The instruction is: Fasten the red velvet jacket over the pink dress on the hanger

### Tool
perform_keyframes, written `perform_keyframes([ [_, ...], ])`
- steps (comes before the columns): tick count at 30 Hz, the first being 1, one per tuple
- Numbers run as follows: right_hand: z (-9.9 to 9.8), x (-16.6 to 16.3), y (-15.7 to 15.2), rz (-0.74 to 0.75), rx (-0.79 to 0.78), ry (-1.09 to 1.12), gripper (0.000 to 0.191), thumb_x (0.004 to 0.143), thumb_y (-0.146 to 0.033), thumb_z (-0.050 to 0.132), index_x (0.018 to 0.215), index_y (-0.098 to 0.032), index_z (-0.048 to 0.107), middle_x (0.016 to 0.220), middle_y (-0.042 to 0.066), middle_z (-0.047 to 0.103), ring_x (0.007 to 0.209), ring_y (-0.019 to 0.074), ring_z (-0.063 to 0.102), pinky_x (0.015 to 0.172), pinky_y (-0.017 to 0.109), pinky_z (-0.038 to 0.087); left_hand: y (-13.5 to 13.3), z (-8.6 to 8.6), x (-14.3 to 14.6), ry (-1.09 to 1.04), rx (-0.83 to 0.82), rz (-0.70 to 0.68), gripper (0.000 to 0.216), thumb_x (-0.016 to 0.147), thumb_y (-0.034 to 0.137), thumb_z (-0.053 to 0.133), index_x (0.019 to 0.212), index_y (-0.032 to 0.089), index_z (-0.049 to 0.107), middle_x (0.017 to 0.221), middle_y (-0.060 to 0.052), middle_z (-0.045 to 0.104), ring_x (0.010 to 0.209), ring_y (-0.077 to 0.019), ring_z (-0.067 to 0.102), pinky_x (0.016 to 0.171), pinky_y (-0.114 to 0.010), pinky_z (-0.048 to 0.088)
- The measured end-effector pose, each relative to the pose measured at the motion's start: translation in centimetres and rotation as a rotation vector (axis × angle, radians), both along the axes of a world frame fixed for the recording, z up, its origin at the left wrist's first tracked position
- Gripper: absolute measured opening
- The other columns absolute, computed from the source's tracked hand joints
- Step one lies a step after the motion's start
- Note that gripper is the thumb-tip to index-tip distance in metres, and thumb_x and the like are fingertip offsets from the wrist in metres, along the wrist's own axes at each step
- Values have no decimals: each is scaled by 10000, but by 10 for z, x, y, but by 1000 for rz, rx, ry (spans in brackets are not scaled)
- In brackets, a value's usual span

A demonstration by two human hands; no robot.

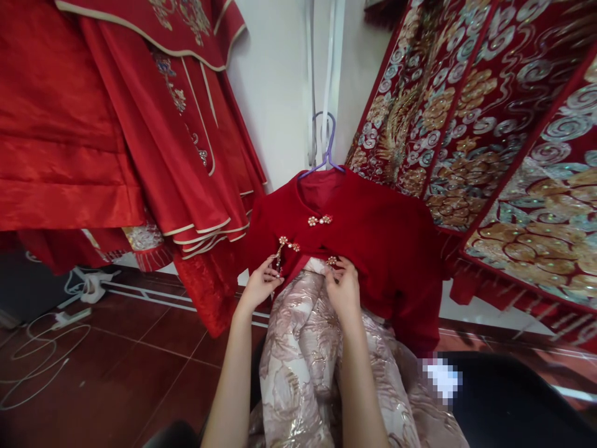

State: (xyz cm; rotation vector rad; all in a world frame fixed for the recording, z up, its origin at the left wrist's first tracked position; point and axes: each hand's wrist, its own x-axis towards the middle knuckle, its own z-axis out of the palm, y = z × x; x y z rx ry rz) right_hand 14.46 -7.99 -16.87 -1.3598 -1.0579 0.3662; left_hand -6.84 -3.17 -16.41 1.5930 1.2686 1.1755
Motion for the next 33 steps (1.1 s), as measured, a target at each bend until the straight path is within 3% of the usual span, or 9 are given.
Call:
perform_keyframes([
  [3, -6, -2, 4, 9, -54, -12, 506, 729, -446, 586, 1109, -110, 586, 987, 145, 650, 717, 181, 607, 721, 353, 534, -1, 1, 0, -19, -3, -4, 682, 616, 83, 746, 1266, 188, 568, 742, 36, 604, 611, -81, 577, 677, -214, 499],
  [6, -7, -2, 1, 113, -158, -100, 336, 724, -430, 601, 916, -162, 664, 823, 82, 681, 671, 172, 607, 703, 330, 515, -2, 3, 0, -32, -19, -22, 612, 607, 60, 752, 1194, 164, 615, 742, 23, 627, 636, -87, 598, 710, -229, 509],
  [13, -3, 0, -6, 212, -145, -143, 223, 642, -378, 702, 755, -193, 647, 724, 36, 690, 653, 163, 633, 652, 280, 507, -6, 7, -2, -113, -100, -100, 383, 611, -25, 709, 952, 118, 608, 730, -38, 696, 709, -145, 681, 759, -295, 540],
  [20, -2, 3, -7, 286, -261, -56, 223, 621, -334, 728, 774, -173, 715, 751, 63, 732, 708, 188, 686, 735, 309, 539, -5, 7, 1, -132, -114, -105, 255, 591, -27, 713, 797, 109, 650, 742, -62, 709, 710, -146, 682, 771, -296, 546],
  [26, 22, -29, -23, 615, -229, 88, 306, 649, -378, 732, 852, -150, 719, 824, 75, 745, 753, 196, 697, 723, 313, 559, -6, 5, 13, -136, -96, -159, 305, 578, -71, 645, 833, 95, 664, 814, -86, 726, 744, -153, 682, 727, -258, 537],
  [29, 24, -54, -19, 525, -152, 80, 270, 668, -369, 717, 837, -158, 712, 812, 67, 739, 746, 192, 692, 738, 318, 558, -5, 1, 15, -83, -28, -147, 316, 567, -47, 657, 845, 103, 671, 822, -71, 732, 741, -156, 677, 702, -240, 526],
  [33, 10, -72, -3, 283, -65, 57, 248, 718, -382, 661, 847, -171, 678, 801, 63, 724, 721, 182, 683, 719, 317, 564, -1, -4, 16, -133, -61, -90, 225, 598, 3, 679, 794, 111, 659, 744, -54, 725, 703, -142, 677, 701, -233, 525],
])
